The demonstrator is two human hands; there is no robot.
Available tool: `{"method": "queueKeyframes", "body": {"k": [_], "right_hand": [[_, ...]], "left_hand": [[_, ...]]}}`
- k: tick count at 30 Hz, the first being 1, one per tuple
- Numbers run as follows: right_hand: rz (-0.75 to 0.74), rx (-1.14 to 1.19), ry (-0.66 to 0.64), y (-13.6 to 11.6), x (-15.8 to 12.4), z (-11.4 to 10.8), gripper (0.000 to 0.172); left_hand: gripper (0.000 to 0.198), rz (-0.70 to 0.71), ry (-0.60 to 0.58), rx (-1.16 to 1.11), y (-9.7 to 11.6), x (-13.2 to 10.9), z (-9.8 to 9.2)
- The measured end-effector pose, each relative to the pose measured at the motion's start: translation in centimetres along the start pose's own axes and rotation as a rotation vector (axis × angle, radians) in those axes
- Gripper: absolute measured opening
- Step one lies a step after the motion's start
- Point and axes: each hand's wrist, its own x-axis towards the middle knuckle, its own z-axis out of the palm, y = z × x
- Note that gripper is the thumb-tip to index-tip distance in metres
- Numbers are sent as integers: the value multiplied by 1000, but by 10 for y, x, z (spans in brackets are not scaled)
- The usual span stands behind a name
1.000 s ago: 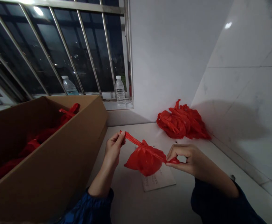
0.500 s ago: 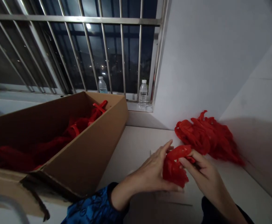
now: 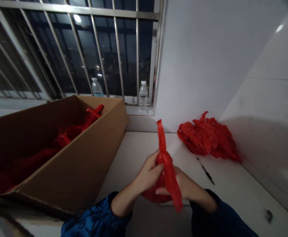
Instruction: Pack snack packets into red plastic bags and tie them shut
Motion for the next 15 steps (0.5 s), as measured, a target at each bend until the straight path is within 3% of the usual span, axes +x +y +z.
{"method": "queueKeyframes", "body": {"k": [3, 7, 15], "right_hand": [[48, 9, 38, 12, 7, 3, 13], [74, 37, 28, 27, 8, 4, 20], [54, 0, 67, 37, 11, 7, 17]], "left_hand": [[6, -41, 59, -19, -3, 5, 1], [4, -60, 62, 4, -6, 9, 2], [5, -88, 60, -26, -7, 9, 5]]}}
